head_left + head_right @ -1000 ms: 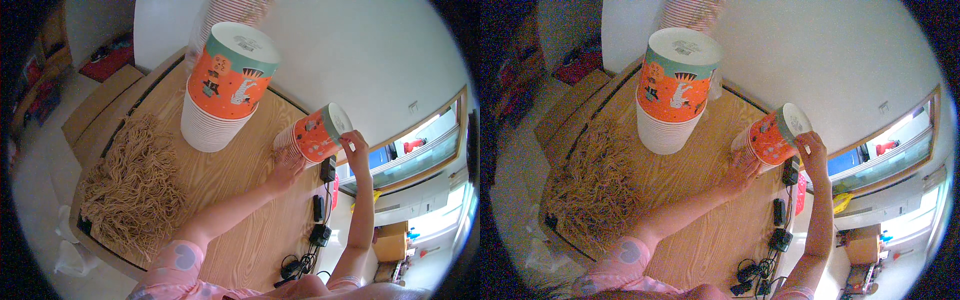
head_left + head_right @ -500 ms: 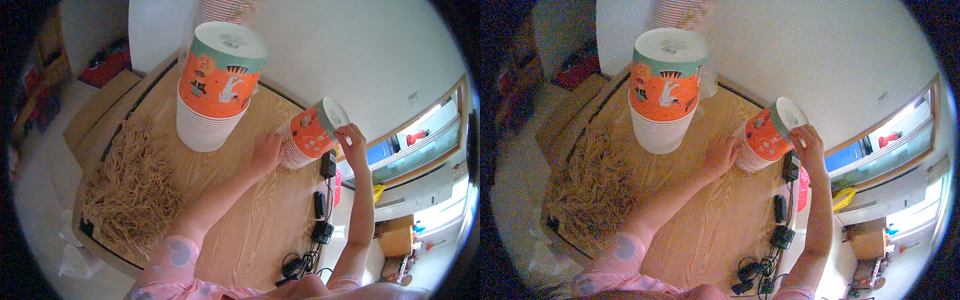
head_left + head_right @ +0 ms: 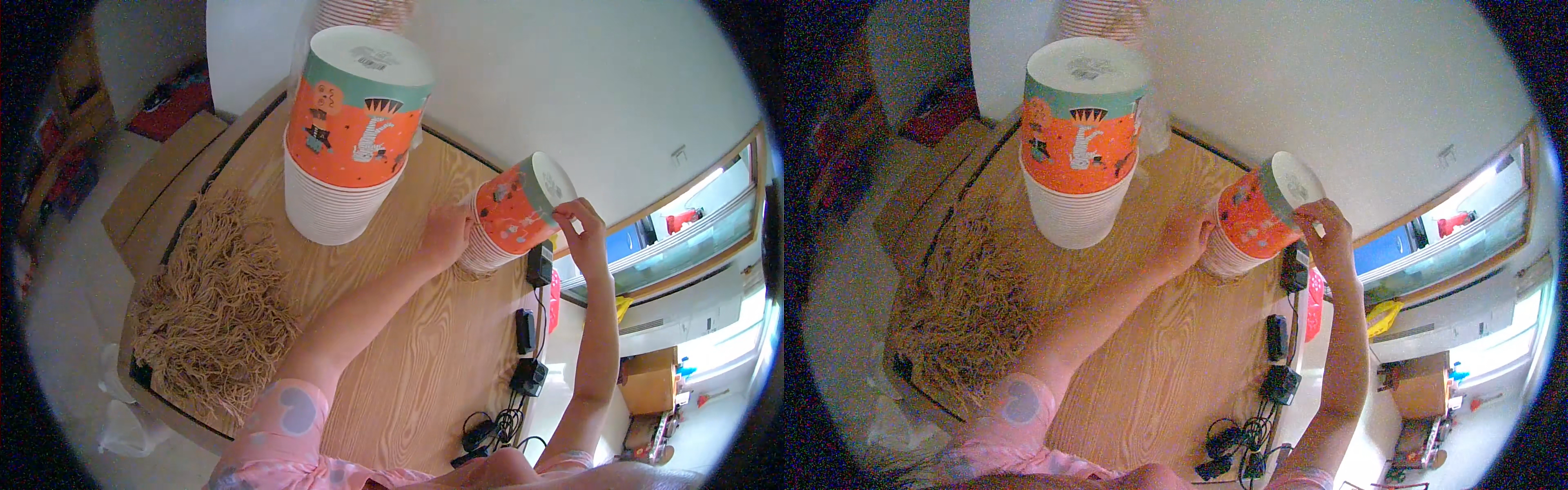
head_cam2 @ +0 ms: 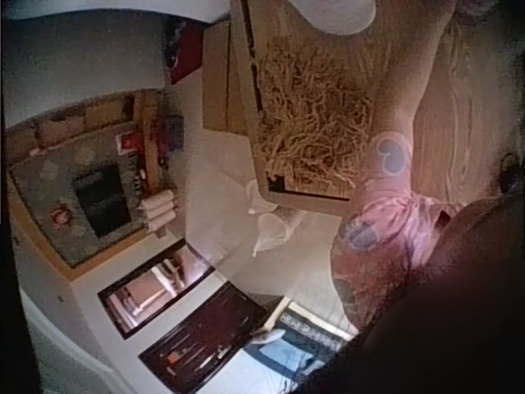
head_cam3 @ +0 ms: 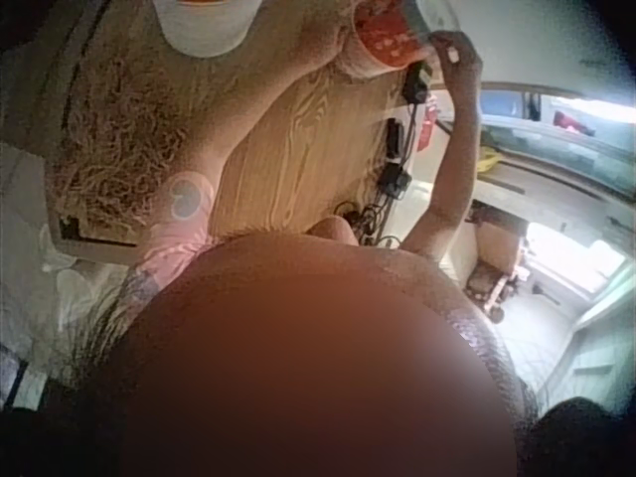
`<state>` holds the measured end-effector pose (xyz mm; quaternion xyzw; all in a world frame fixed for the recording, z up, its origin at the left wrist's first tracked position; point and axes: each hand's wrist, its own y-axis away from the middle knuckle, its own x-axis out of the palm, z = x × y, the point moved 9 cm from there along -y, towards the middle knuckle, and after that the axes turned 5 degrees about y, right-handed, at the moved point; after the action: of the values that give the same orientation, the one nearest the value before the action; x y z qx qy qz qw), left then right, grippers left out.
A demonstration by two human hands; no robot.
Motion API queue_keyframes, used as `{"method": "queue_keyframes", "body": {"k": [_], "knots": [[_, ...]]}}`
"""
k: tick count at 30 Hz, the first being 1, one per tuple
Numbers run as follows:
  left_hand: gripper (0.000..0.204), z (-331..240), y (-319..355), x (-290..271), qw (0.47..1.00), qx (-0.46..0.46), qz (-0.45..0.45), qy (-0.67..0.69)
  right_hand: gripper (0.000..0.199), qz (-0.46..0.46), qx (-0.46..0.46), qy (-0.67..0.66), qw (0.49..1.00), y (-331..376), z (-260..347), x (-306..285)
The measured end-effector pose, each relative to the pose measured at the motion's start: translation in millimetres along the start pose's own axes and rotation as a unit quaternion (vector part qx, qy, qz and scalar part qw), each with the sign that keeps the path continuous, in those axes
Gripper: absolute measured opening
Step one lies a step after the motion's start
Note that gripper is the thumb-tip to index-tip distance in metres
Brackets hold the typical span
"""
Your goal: Threading a thin string through pre-punched holes in decorated paper cups.
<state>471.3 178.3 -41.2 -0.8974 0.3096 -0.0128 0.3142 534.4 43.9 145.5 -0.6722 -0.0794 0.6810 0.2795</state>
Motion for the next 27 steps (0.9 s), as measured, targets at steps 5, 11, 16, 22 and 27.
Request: {"method": "queue_keyframes", "body": {"k": [5,11,16,22,27], "knots": [[0.009,11,2,2,0.999,-0.009,0.022,0.032,0.008,-0.002,0.009,0.008,1.0,-1,2,3],[0.019,29,43,-6,0.999,-0.038,0.025,0.01,0.01,-0.013,0.015,0.03,0.999,0,-2,5],[0.024,45,105,4,0.953,-0.083,0.247,-0.155,0.02,-0.036,-0.04,0.21,0.976,5,21,4],[0.027,-7,159,-45,0.983,-0.003,0.138,-0.118,0.07,0.105,0.119,0.243,0.957,51,65,101],[0.013,-27,195,-64,0.99,0.02,0.096,-0.103,0.076,0.24,0.232,0.247,0.91,90,37,164]]}}
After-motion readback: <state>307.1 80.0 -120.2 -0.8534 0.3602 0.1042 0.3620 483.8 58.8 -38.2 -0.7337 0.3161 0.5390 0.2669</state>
